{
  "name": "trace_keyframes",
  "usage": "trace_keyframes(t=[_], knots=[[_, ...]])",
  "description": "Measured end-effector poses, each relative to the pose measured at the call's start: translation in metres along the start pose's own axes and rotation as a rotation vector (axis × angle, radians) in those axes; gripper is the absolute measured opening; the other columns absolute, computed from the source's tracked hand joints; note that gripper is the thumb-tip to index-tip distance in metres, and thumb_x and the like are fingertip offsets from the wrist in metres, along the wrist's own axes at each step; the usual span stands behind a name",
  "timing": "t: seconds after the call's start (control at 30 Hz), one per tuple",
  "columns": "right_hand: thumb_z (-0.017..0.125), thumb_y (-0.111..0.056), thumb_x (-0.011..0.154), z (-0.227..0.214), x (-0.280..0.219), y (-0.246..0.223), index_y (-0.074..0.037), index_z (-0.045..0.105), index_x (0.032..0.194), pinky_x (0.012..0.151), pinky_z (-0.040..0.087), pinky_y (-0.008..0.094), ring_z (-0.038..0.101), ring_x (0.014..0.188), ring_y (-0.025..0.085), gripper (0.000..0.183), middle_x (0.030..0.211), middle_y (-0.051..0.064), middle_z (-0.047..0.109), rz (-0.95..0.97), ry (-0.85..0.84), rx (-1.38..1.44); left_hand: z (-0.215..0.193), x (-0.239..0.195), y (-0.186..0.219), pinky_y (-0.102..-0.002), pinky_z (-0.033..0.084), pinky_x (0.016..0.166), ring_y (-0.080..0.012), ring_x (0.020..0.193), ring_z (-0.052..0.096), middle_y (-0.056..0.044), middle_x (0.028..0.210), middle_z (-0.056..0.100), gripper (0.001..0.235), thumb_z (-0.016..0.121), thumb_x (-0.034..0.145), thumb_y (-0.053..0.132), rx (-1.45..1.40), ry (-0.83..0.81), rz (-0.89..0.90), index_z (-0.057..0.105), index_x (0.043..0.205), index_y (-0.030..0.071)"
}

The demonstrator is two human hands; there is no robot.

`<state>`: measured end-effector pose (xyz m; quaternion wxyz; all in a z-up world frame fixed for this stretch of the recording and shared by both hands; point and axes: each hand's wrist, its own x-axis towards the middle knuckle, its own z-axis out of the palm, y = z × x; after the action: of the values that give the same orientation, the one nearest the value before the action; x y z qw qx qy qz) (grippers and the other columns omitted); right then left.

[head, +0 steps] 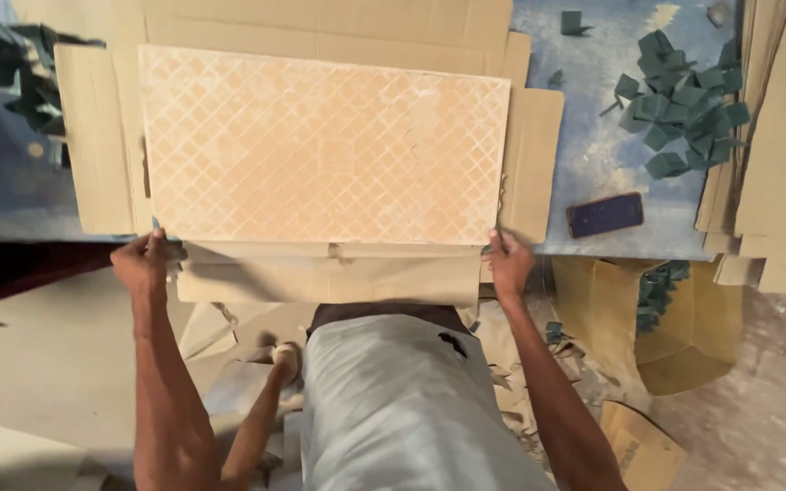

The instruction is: The person assembles cardboard boxes and places square objects into them, working with others around a table.

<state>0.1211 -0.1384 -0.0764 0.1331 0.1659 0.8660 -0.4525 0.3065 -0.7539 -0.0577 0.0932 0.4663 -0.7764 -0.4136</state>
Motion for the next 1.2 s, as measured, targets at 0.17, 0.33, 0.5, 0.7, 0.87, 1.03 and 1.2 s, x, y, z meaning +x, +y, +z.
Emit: trace_keyframes(t=[0.17,0.33,0.5,0.7,0.87,1.03,1.2], knots=[[0.065,-0.019,0.1,-0.001,-0.006,0.002,0.012,0.065,0.126,0.059,0.061,0.031,0.076,0.075,0.021,0.04,0.094,0.016,0.074,0.028,-0.048,0.218,-0.002,0.005,0.003,-0.036,0.053,0.074,-0.0169,0.075,0.065,-0.018,0.088,0.075,0.033,0.078,0.102,0.027,0.051,0.008,-0.003,0.077,0.113,-0.004],[0.063,-0.009,0.098,0.002,0.007,0.013,0.013,0.06,0.131,0.076,0.067,0.035,0.077,0.091,0.029,0.04,0.109,0.024,0.071,0.176,-0.179,0.445,-0.006,0.01,-0.022,-0.038,0.052,0.074,-0.0164,0.076,0.061,-0.02,0.086,0.074,0.035,0.078,0.107,0.027,0.081,-0.044,0.053,0.076,0.112,-0.008],[0.063,-0.004,0.1,0.011,0.01,0.026,0.021,0.052,0.133,0.081,0.066,0.039,0.075,0.093,0.034,0.043,0.116,0.03,0.067,0.217,-0.127,0.526,-0.006,0.008,-0.001,-0.037,0.051,0.073,-0.0137,0.077,0.059,-0.02,0.085,0.073,0.035,0.076,0.109,0.026,0.075,-0.066,0.051,0.075,0.109,-0.01],[0.064,-0.006,0.097,0.014,-0.01,0.0,0.02,0.051,0.136,0.082,0.067,0.038,0.076,0.097,0.033,0.049,0.117,0.031,0.068,0.145,-0.133,0.488,-0.004,0.007,0.002,-0.035,0.053,0.071,-0.0137,0.075,0.063,-0.018,0.088,0.075,0.033,0.073,0.105,0.023,0.048,-0.049,0.012,0.074,0.117,-0.008],[0.062,-0.004,0.099,0.017,0.013,0.034,0.019,0.043,0.139,0.083,0.065,0.04,0.076,0.098,0.037,0.05,0.122,0.032,0.062,0.269,-0.131,0.523,-0.006,0.014,-0.028,-0.035,0.052,0.072,-0.0155,0.076,0.062,-0.019,0.088,0.074,0.033,0.075,0.106,0.021,0.095,-0.032,0.119,0.074,0.117,-0.01],[0.061,-0.005,0.098,0.016,0.008,0.023,0.02,0.05,0.139,0.082,0.067,0.036,0.076,0.098,0.032,0.049,0.125,0.03,0.066,0.291,-0.133,0.462,-0.004,0.017,-0.027,-0.034,0.05,0.071,-0.0152,0.076,0.061,-0.017,0.087,0.074,0.031,0.074,0.107,0.022,0.049,-0.088,0.146,0.076,0.117,-0.008],[0.059,-0.013,0.102,0.02,0.028,0.047,0.018,0.041,0.142,0.079,0.065,0.035,0.078,0.096,0.031,0.054,0.127,0.026,0.062,0.285,-0.195,0.402,-0.009,0.013,-0.018,-0.036,0.05,0.071,-0.0154,0.076,0.06,-0.016,0.087,0.073,0.033,0.075,0.109,0.023,0.089,-0.087,0.134,0.076,0.112,-0.01]])
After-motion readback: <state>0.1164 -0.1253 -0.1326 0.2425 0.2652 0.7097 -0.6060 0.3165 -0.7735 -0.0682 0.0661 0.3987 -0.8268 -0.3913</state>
